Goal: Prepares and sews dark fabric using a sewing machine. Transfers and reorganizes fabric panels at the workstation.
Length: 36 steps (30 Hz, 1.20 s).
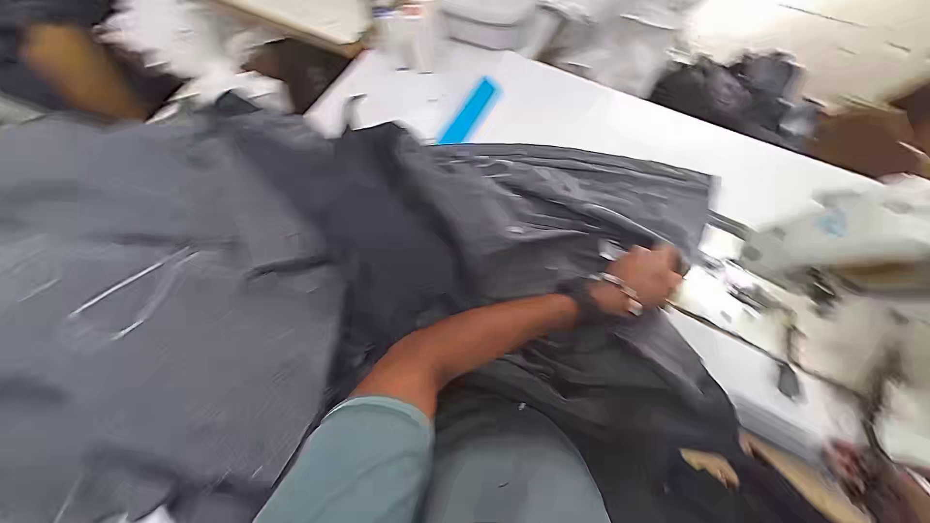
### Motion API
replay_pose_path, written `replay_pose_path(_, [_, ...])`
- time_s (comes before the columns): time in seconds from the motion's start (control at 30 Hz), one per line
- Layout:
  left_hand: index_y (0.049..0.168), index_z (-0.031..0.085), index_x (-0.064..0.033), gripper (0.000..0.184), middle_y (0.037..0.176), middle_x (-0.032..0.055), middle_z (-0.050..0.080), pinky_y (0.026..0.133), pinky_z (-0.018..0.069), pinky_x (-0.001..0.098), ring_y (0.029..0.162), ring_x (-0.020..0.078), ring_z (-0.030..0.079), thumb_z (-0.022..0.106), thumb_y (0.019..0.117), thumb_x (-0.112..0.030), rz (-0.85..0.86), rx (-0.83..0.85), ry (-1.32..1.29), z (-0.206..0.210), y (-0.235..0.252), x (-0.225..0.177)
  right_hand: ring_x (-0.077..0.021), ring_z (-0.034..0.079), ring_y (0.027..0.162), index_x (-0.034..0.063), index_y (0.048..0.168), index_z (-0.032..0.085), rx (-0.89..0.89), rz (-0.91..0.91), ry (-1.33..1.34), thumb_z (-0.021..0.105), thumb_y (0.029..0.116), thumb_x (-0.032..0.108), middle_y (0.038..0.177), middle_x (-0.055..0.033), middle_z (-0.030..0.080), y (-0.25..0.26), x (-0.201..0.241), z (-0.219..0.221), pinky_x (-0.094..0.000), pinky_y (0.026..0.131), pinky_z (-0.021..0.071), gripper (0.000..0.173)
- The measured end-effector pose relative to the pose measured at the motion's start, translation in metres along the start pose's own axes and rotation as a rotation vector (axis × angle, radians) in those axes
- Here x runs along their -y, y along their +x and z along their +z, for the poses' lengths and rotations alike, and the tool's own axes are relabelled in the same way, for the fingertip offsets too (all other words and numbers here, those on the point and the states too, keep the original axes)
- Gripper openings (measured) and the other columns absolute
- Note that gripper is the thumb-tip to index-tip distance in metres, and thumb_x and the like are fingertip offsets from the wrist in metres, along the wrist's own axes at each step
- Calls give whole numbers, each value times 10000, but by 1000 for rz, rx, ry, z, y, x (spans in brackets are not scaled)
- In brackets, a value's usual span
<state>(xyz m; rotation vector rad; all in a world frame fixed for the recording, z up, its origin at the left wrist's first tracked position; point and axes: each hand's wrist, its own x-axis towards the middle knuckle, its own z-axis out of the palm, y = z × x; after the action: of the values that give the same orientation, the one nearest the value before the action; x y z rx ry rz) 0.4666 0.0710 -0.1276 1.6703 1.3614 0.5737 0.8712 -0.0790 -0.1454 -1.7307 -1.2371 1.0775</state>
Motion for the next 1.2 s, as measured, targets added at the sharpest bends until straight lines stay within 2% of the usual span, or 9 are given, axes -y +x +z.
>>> replay_pose_path(0.13, [1369,477,-103,639,1120,102,719,744,605,408,887,214,710,825,840,-193,70,152,-464,7,-2,29,-9,604,566,144,1053,663,-156,-5,659,625,1011,319,829,20,701,-45,11,25,-140,489,514,184])
replay_pose_path(0.27, [1423,452,-127,795,1334,97,649,817,639,438,1069,255,703,852,747,-1,-61,294,-704,-5,1,36,-49,628,589,113,1158,738,202,-198,1070,731,898,417,876,-1,722,-86,22,67,-184,475,504,400])
replay_pose_path(0.43, [1460,382,-151,854,1402,105,607,768,633,361,1034,221,710,798,757,97,-100,419,-801,-13,2,32,-43,560,500,150,962,636,440,-24,808,715,971,346,773,-2,640,-79,52,115,-176,397,453,212])
replay_pose_path(0.73, [1640,170,-257,1195,1648,12,360,739,652,359,1079,216,707,817,703,105,7,530,-563,-15,-3,32,-48,573,522,166,995,536,702,5,510,740,968,298,761,27,601,-47,65,124,-207,437,505,245])
replay_pose_path(0.8, [1598,293,-269,1011,1557,7,479,711,651,355,898,148,734,834,777,-34,129,579,-306,-7,-25,23,-24,572,506,201,1015,583,627,-58,498,768,939,345,798,43,640,-61,70,106,-190,399,494,246])
replay_pose_path(0.9, [1490,516,-197,631,1379,78,637,975,585,489,1125,223,695,769,917,-270,334,961,-92,24,-63,25,-30,562,479,219,1032,598,258,-59,428,776,925,353,778,50,652,-76,69,75,-199,382,489,247])
replay_pose_path(1.0, [1310,710,-154,349,1118,73,764,915,573,496,1012,208,729,708,975,-251,520,1243,11,33,-65,6,-149,634,545,57,1140,560,-94,62,-220,675,983,303,806,-43,669,-47,59,54,-325,469,568,313])
replay_pose_path(1.1, [1095,774,-154,203,942,-1,756,782,603,392,840,119,714,601,1028,-235,526,702,226,-10,-12,-39,-457,698,872,3,1177,657,-179,201,-890,696,976,234,975,-249,714,-11,65,54,-690,748,522,309])
replay_pose_path(1.2, [1128,744,-128,325,1016,183,729,755,526,664,965,409,700,507,1026,-326,179,196,728,-39,81,-52,-447,692,1025,76,1179,728,-153,-34,-1046,580,1028,330,1124,-218,718,-14,101,100,-676,799,538,330])
